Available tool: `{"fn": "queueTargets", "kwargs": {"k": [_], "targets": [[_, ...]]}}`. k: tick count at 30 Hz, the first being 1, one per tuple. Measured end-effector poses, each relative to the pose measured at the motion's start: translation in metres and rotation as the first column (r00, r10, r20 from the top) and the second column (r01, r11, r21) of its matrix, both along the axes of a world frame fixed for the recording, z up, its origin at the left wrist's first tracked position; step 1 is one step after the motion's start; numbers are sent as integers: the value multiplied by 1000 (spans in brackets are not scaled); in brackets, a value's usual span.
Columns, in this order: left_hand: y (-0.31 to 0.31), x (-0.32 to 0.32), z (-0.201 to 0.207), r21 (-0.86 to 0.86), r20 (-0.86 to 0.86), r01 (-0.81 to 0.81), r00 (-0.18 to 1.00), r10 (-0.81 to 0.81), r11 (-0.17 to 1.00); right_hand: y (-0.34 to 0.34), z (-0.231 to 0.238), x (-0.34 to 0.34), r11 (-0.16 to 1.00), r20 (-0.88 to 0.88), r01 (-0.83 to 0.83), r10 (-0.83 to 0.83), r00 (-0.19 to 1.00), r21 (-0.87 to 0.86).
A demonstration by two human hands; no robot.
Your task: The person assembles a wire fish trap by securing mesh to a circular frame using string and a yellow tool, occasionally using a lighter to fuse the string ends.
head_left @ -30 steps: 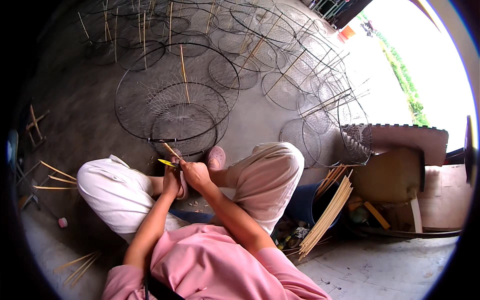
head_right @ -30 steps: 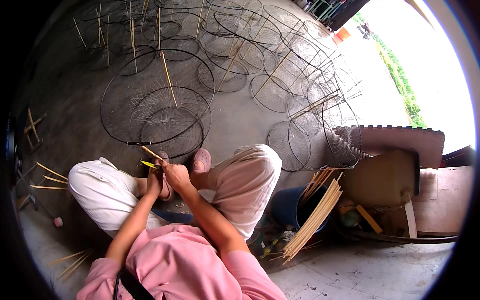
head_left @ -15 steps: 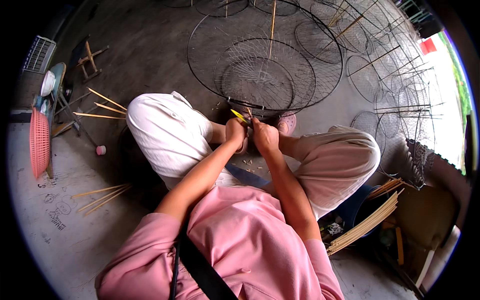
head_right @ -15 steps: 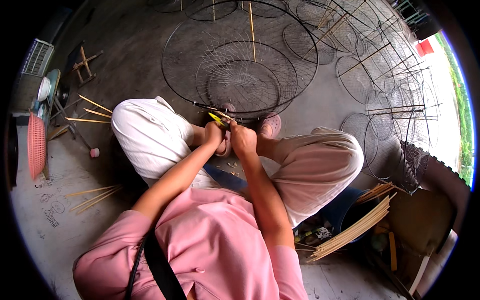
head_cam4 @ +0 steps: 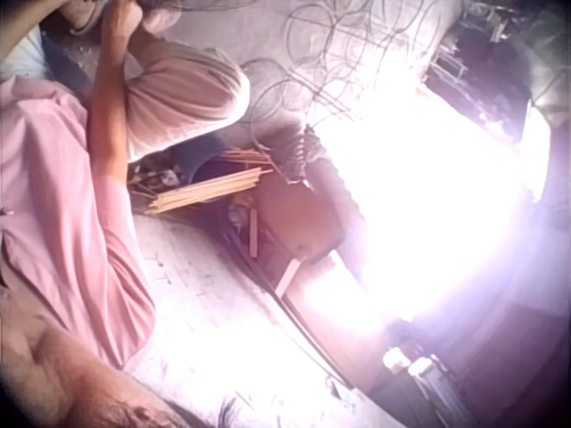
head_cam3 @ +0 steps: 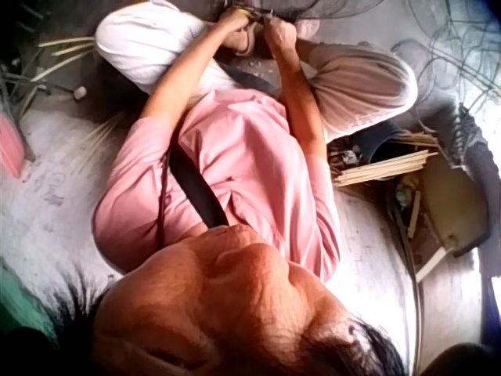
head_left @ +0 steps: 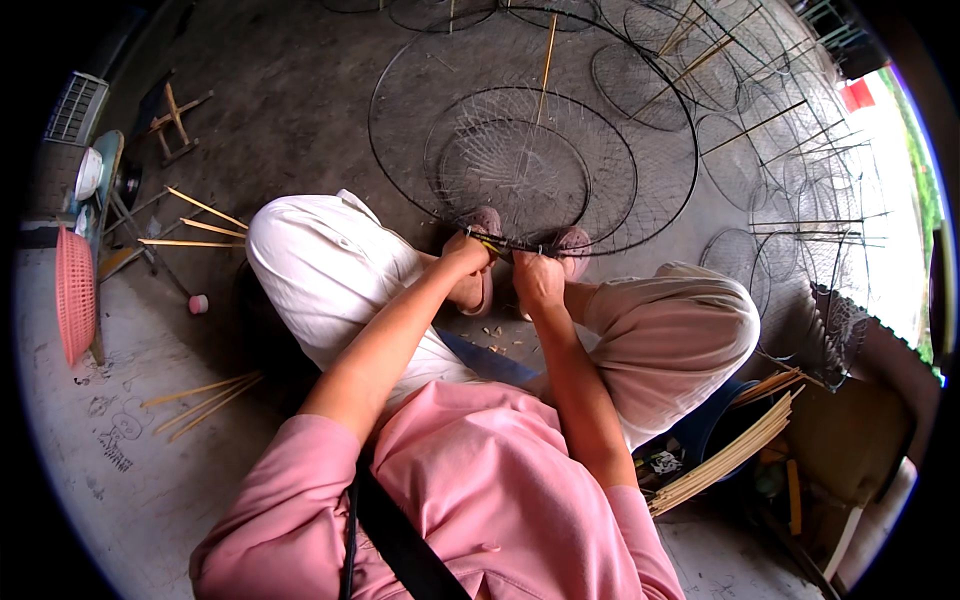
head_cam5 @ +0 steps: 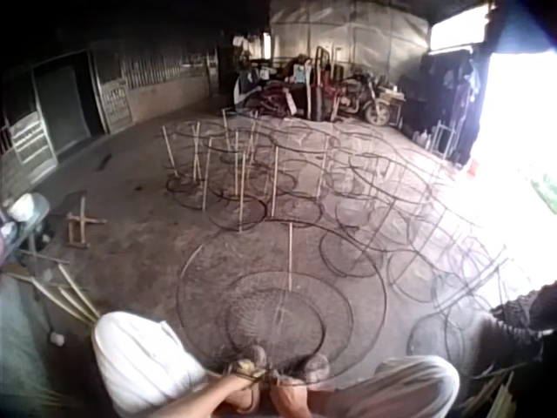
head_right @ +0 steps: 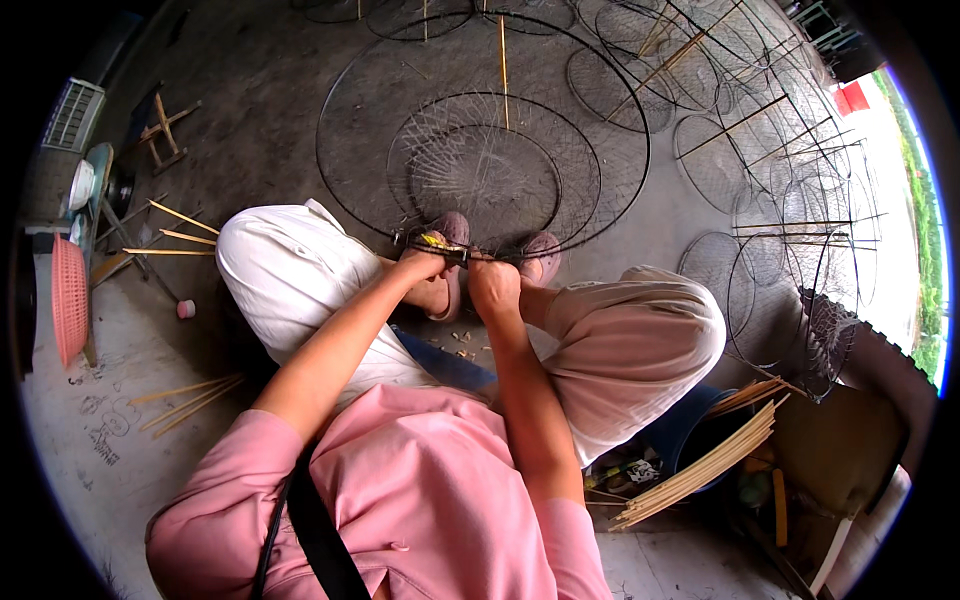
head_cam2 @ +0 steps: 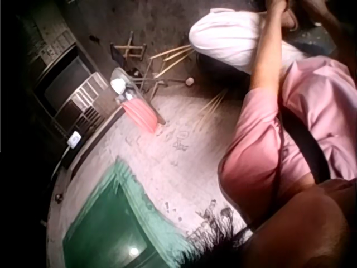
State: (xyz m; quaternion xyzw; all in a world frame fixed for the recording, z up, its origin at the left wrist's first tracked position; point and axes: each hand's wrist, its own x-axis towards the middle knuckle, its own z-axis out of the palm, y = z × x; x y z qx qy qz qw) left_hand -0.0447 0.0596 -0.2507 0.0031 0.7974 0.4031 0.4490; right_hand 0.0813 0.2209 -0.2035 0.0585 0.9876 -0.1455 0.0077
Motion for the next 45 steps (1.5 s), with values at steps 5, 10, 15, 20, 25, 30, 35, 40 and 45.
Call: {"fn": "queueTargets", "kwargs": {"k": [5, 10, 15, 20, 25, 30, 35, 40, 45], "targets": [[-8, -27, -35, -13, -25, 414, 910, -414, 910, 3, -14, -3, 1000, 1, 0, 0, 1000, -27], [1, 3, -27, 413, 233, -217, 964, 127, 885, -1, 0, -3, 989, 29, 94, -91, 995, -113], [32, 23, 5, 230, 586, -806, 562, 583, 546, -16, 7, -34, 929, 149, 281, -250, 957, -242], [40, 32, 9, 233, 606, -870, 479, 635, 434, -10, 7, -37, 922, 22, 271, -276, 961, -277], [41, 38, -15, 282, 515, -896, 442, 735, 343, -15, 21, -38, 907, 36, 289, -293, 955, -307], [54, 48, 32, 331, 497, -924, 342, 797, 190, -15, 43, -33, 878, -11, 284, -313, 950, -385], [29, 67, 56, 435, 578, -891, 386, 719, 128, -23, 69, -17, 873, -191, 171, -284, 940, -457], [0, 116, 111, 562, 544, -741, 665, 511, 367, -17, 89, 30, 878, -115, 172, -247, 962, -447], [1, 125, 119, 492, 549, -634, 758, 353, 596, -60, 63, 51, 941, 58, 193, -184, 981, -278]]}}
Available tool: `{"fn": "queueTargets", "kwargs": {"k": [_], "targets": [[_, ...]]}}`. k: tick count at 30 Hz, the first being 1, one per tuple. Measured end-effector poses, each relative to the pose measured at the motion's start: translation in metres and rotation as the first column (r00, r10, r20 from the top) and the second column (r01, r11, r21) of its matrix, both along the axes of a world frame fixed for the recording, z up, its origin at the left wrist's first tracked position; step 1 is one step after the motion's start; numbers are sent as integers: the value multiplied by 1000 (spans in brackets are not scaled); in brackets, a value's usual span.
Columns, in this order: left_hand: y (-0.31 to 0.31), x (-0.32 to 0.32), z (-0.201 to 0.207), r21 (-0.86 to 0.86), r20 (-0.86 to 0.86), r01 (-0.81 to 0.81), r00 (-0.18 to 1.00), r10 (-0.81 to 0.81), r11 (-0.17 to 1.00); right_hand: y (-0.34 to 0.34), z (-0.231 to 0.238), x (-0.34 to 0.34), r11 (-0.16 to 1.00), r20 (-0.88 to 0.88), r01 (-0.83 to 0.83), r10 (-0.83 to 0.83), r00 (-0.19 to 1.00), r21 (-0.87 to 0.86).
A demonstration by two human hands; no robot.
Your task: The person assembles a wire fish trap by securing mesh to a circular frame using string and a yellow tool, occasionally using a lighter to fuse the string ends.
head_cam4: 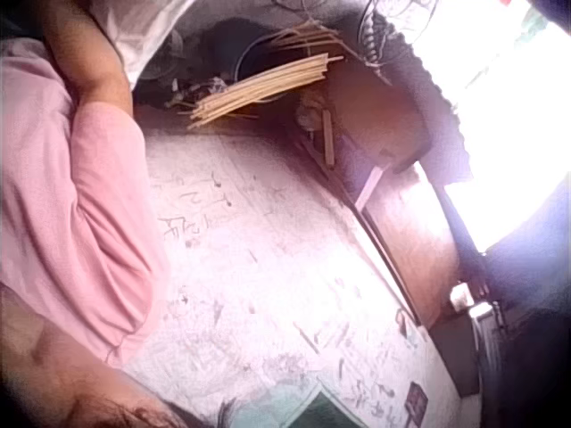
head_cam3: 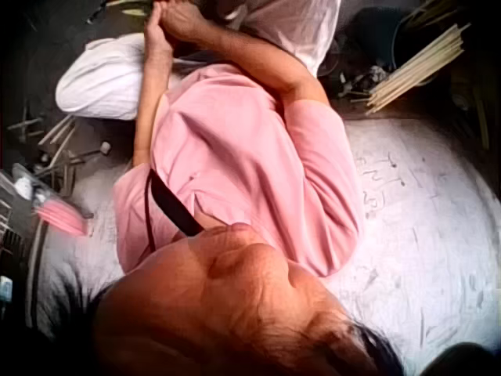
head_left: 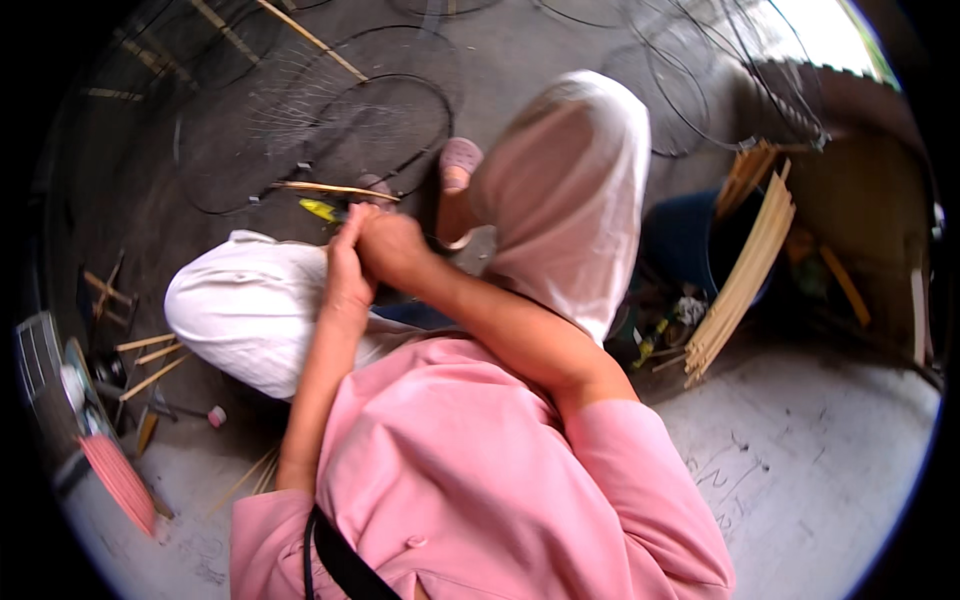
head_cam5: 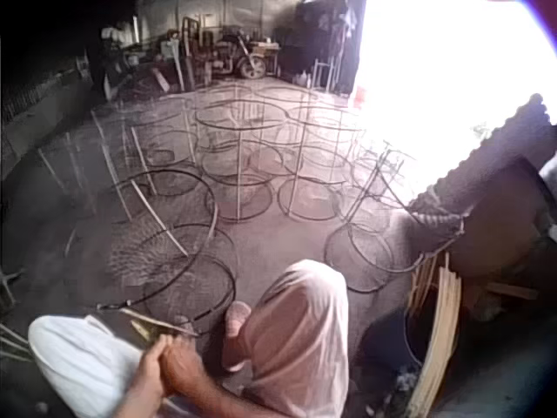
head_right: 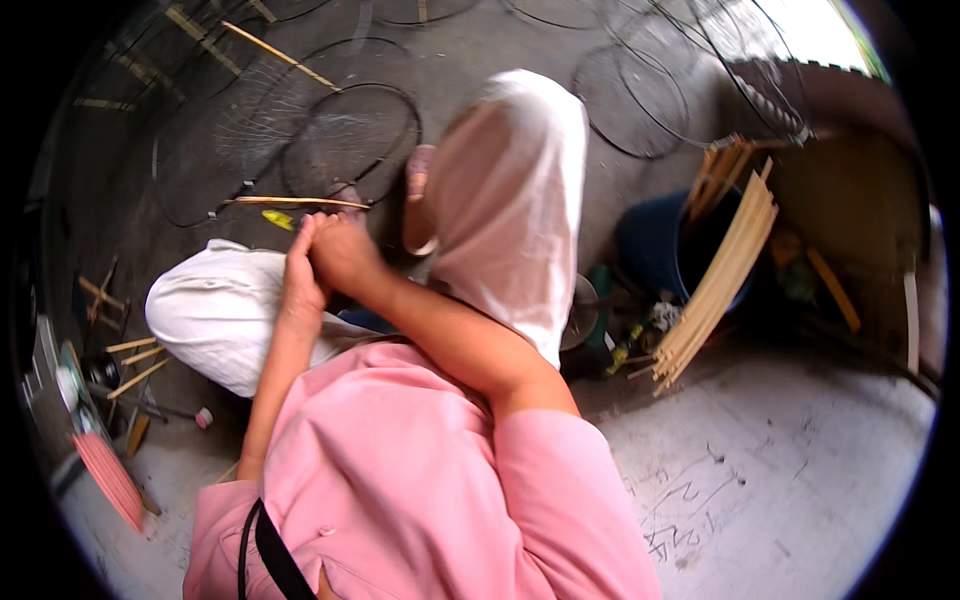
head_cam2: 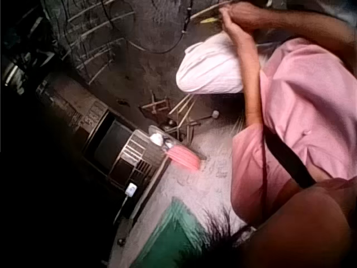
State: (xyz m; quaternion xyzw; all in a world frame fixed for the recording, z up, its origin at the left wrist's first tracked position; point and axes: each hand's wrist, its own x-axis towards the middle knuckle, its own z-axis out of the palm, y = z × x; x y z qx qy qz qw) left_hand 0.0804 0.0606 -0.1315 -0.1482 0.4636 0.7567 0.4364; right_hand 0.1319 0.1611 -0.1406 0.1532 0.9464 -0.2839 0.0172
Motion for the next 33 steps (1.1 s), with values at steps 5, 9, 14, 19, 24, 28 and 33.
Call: {"fn": "queueTargets", "kwargs": {"k": [5, 9, 14, 19, 24, 28, 33], "targets": [[-30, -20, -89, -30, -88, -56, 995, 54, 998, 45, 149, 88, 970, -367, -201, 240, 899, 139], [-27, -13, -105, -169, -230, -102, 971, 61, 980, 153, 171, 228, 883, -696, 457, -395, 600, -106], [-11, 21, -94, -292, -262, -65, 965, -15, 954, 175, 46, 339, 553, -49, 832, -833, 552, -39], [-23, 28, -74, -205, -222, -5, 974, -41, 979, 136, -9, 343, 553, 153, 833, -822, 548, -12], [-44, 37, -37, -186, -207, -30, 978, -9, 982, 120, -25, 346, 522, 180, 852, -837, 518, -23], [-56, 45, -32, -181, -195, -11, 981, -25, 984, 111, -31, 366, 471, 200, 880, -858, 474, -66], [-82, 47, -21, -257, -207, -98, 977, 45, 961, 121, 16, 375, 384, 59, 894, -912, 406, -230]]}}
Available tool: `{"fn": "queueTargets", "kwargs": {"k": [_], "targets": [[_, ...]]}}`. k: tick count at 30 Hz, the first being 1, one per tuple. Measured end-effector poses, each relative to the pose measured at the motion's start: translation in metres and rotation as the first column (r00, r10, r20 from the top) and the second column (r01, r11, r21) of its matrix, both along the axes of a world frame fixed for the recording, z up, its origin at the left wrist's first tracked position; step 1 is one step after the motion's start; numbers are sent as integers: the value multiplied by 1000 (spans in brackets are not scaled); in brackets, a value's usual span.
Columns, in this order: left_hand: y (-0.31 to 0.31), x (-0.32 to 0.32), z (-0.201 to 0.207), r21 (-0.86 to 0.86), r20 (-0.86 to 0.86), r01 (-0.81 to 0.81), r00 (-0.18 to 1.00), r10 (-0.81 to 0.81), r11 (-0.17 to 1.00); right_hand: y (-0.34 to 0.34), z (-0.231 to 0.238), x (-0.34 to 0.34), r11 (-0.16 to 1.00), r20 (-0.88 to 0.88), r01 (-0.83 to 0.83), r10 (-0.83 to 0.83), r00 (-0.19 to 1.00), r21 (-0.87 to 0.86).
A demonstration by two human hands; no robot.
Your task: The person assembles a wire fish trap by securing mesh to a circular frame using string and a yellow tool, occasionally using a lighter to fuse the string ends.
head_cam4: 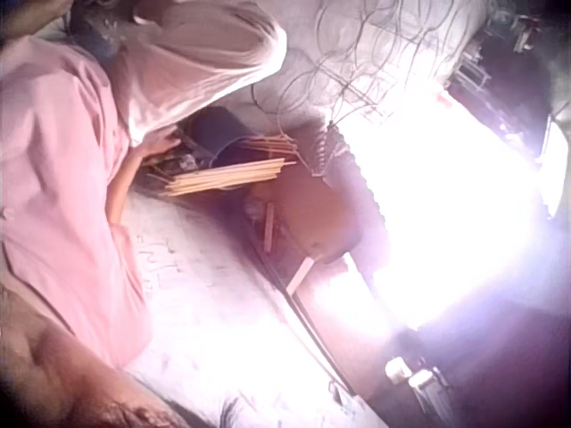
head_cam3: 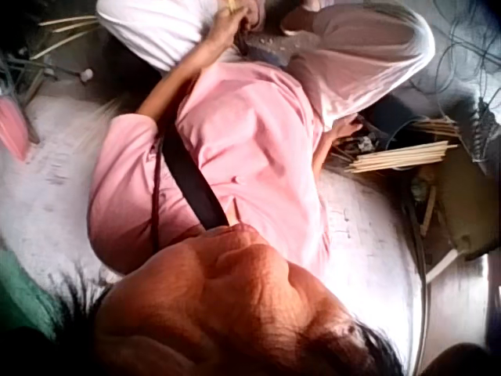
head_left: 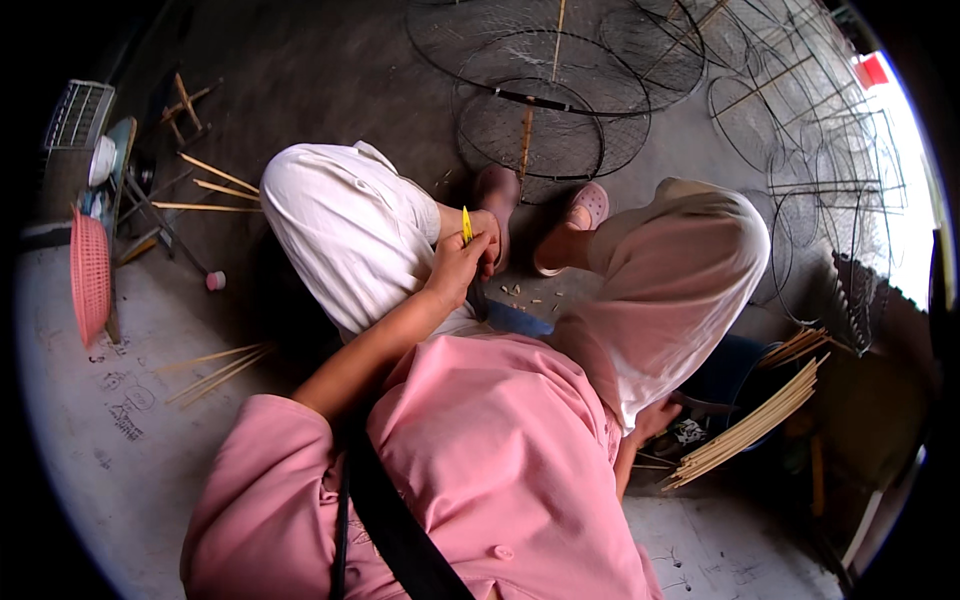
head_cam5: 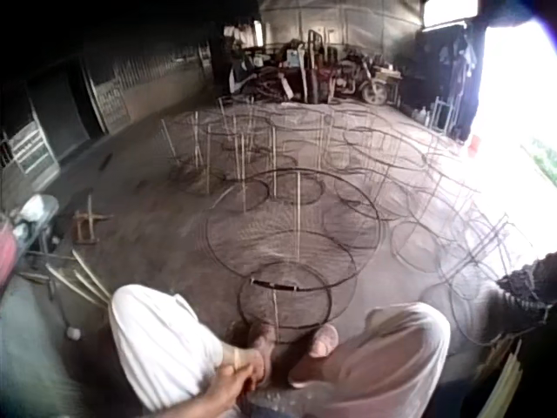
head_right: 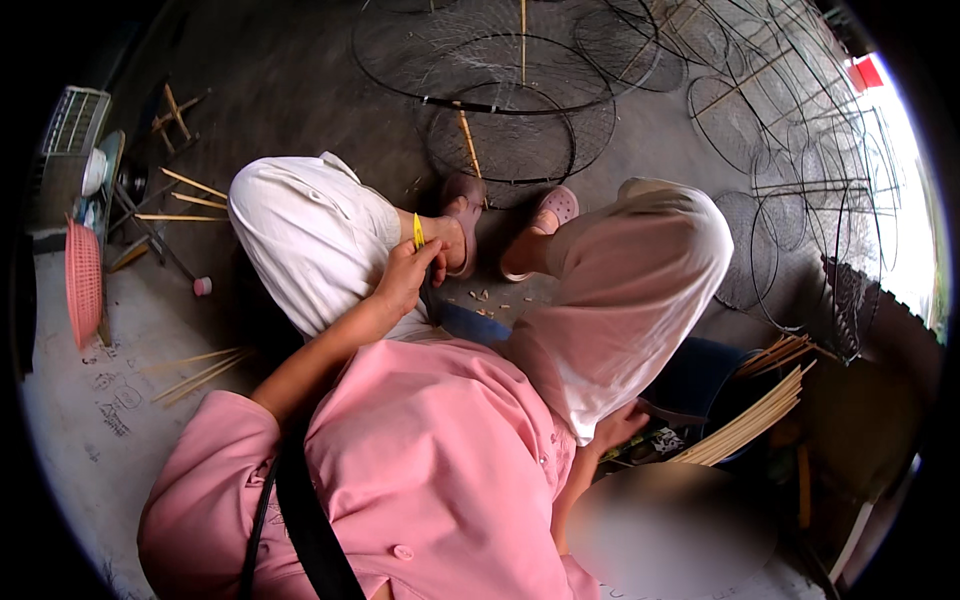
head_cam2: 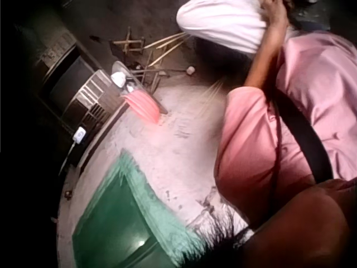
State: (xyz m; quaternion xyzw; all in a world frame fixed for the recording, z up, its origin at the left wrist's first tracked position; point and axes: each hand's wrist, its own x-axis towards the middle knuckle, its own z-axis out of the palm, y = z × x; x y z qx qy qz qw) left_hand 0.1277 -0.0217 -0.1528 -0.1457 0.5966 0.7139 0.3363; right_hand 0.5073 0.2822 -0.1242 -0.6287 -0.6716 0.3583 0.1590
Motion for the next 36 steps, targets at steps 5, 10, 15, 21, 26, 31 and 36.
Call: {"fn": "queueTargets", "kwargs": {"k": [5, 10, 15, 21, 26, 31, 36], "targets": [[-6, -15, 21, 3, -173, 15, 985, -14, 1000, -8, 162, -63, 892, -261, -43, 177, 949, 449], [-5, -28, 54, -138, -411, 63, 904, -115, 989, -74, 196, -194, 593, 1, -747, 783, 622, 302], [-10, -39, 43, -240, -534, 173, 798, -279, 955, -104, 82, -319, 315, 125, -941, 936, 329, 122], [-3, -86, 1, -448, -789, 45, 449, -419, 893, -107, 47, -390, 313, -552, -824, 623, 554, -472], [17, -116, -6, -399, -856, 18, 351, -380, 917, -100, 45, -391, 308, -616, -806, 526, 586, -505], [45, -125, -4, -255, -807, 182, 500, -313, 950, -84, 68, -383, 353, -654, -791, 445, 611, -499], [21, -127, -46, -155, -638, 81, 753, -162, 985, -68, 214, -294, 404, -602, -716, 389, 697, -569]]}}
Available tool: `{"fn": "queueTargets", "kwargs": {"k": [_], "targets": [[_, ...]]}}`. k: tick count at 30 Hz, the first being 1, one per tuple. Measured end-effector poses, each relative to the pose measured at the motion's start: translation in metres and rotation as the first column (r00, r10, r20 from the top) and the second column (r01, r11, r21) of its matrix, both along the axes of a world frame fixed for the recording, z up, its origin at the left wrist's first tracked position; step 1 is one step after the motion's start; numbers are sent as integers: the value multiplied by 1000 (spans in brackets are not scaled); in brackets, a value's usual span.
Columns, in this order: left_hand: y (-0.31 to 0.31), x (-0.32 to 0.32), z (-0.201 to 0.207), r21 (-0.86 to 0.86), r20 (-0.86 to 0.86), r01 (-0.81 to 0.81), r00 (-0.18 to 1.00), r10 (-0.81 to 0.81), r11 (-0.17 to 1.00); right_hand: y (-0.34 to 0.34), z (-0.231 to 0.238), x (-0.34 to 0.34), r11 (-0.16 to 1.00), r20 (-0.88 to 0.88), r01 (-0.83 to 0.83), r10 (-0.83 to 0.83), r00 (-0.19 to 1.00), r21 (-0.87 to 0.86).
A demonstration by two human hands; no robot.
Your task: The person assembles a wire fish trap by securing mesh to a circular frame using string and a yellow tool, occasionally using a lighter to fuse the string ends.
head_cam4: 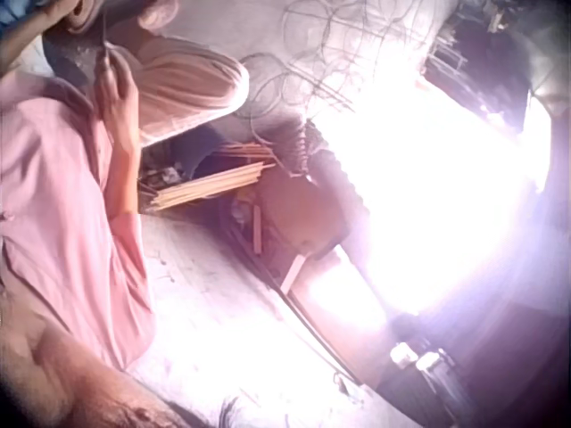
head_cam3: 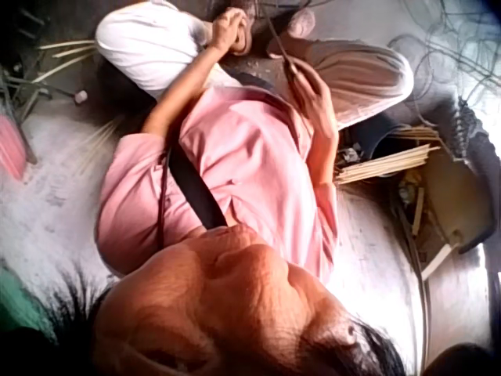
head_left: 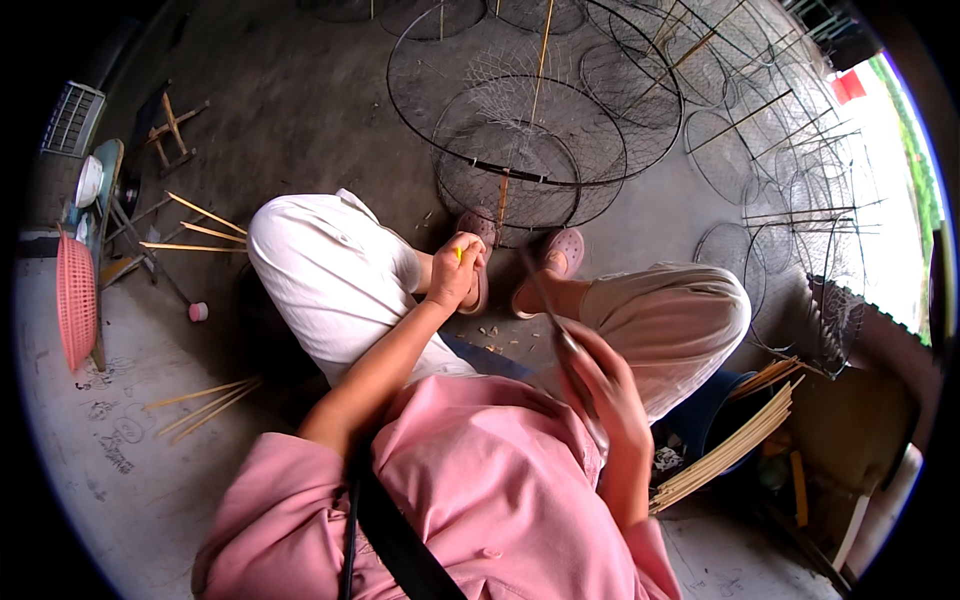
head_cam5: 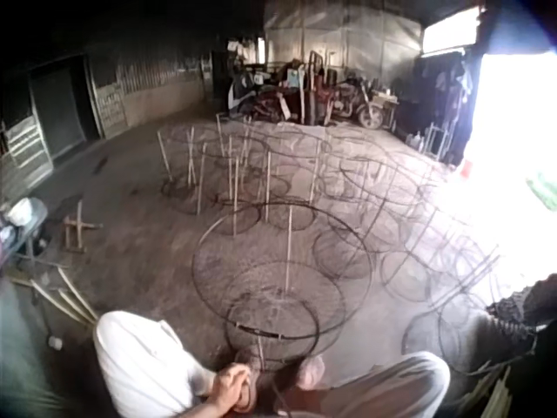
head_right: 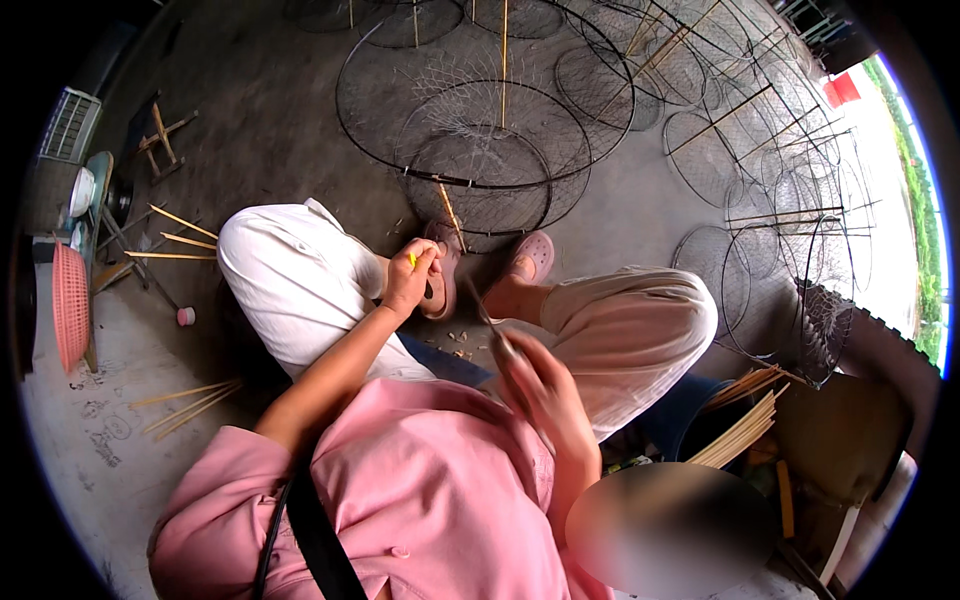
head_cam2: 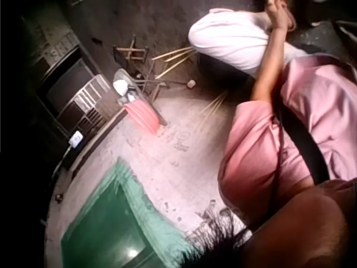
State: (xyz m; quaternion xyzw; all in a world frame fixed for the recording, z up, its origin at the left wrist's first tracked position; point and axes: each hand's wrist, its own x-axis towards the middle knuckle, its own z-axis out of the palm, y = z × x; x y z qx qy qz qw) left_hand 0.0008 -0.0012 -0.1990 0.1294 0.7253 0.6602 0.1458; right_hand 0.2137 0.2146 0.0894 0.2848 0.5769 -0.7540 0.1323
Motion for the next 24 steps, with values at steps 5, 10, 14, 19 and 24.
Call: {"fn": "queueTargets", "kwargs": {"k": [5, 10, 14, 19, 24], "targets": [[14, 42, 33, 130, 20, -24, 1000, 21, 991, 16, 15, 153, 534, -436, 835, -725, 533, 133], [-17, 85, 102, 189, 182, -55, 983, 20, 980, -19, -116, 285, 398, -150, 615, -746, 649, 681], [-26, 119, 232, 388, 282, 56, 943, -176, 920, -66, -64, 309, 464, -94, 550, -699, 709, 694], [-37, 172, 342, 670, 436, -17, 818, -375, 742, -96, 104, 199, 567, -367, 421, -214, 905, 708], [-56, 193, 394, 613, 47, 316, 900, -433, 724, -164, 122, 98, 581, -243, 46, 267, 932, 813]]}}
